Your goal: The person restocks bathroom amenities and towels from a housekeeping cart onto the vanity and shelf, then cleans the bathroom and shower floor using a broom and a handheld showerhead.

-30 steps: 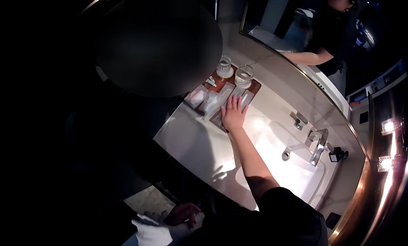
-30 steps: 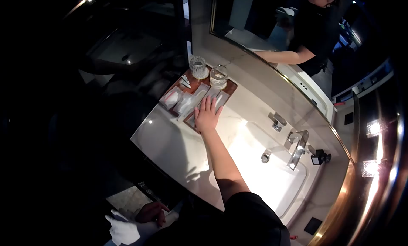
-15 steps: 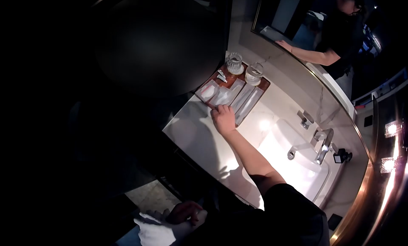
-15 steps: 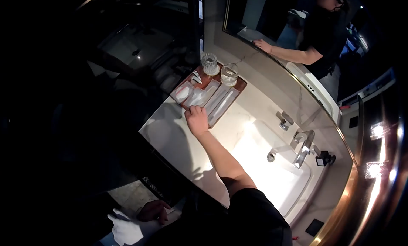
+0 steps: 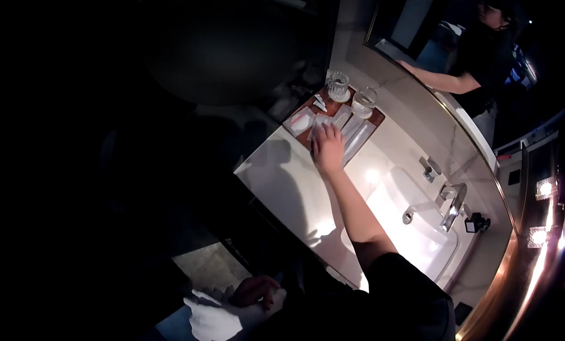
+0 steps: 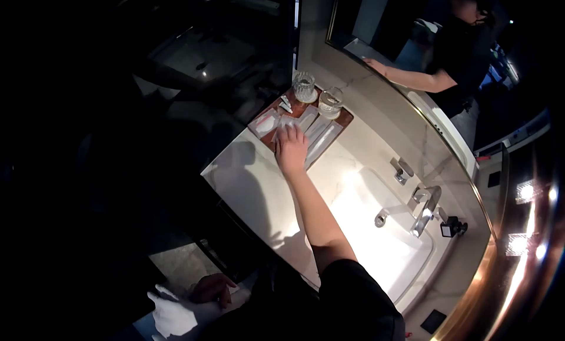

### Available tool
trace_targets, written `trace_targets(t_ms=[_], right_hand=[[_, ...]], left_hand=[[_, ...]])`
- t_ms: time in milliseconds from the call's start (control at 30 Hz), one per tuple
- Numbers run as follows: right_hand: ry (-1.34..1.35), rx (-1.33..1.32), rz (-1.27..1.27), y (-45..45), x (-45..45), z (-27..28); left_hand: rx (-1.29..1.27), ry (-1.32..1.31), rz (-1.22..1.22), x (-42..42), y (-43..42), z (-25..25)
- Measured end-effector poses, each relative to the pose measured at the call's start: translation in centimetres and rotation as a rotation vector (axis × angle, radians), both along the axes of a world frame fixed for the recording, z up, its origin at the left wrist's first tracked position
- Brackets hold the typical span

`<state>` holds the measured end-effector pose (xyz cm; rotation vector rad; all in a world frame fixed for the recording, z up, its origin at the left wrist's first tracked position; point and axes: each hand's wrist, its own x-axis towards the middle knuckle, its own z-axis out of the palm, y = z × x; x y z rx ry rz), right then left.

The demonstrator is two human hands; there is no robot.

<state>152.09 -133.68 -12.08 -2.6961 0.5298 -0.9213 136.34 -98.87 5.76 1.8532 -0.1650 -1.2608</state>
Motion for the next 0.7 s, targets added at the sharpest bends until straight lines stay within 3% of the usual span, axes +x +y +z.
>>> trace_targets(t_ms=[67, 100, 167, 367, 467, 500, 567, 600, 633, 667, 700], right_hand=[[0.070, -0.110, -0.035, -1.2, 0.9, -0.5], [0.063, -0.109, -0.036, -1.6, 1.0, -0.6], [0.293, 0.074, -0.002, -2.1, 1.2, -0.8], [0.279, -0.058, -0.051, 0.0, 2.1, 0.8], [0.200, 0.014, -0.036, 1.0, 2.8, -0.2], [0.142, 0.062, -0.024, 1.7, 2.7, -0.1], [0.212, 0.160, 0.072, 2.3, 2.0, 0.3], [-0.014, 0.134, 0.084, 3.6, 1.2, 1.7], [-0.241, 0.118, 0.090, 5.4, 0.3, 3.3], [-0.121, 0.532, 0.343, 7.4, -1.8, 5.2], [0.011, 0.938, 0.575, 9.7, -5.0, 6.2]], left_hand=[[0.110, -0.202, -0.092, -0.3, 0.4, -0.1], [0.058, -0.022, -0.073, 0.5, 0.8, -1.3], [0.003, 0.157, -0.054, 0.7, 1.5, -2.6], [-0.098, 0.222, 0.064, 0.2, 1.3, -1.9], [-0.077, -0.017, -0.080, 0.4, 0.9, -1.6], [-0.109, 0.244, -0.018, 1.8, 0.5, -1.9], [-0.068, -0.204, -0.095, -0.2, 0.2, -0.3], [-0.006, -0.431, -0.119, -1.1, -0.2, 1.0], [-0.029, -0.302, 0.002, 0.0, -0.6, 1.9], [-0.050, -0.180, 0.133, 1.3, -1.1, 2.7], [-0.319, 0.037, 0.316, 2.4, -0.7, 1.2]])
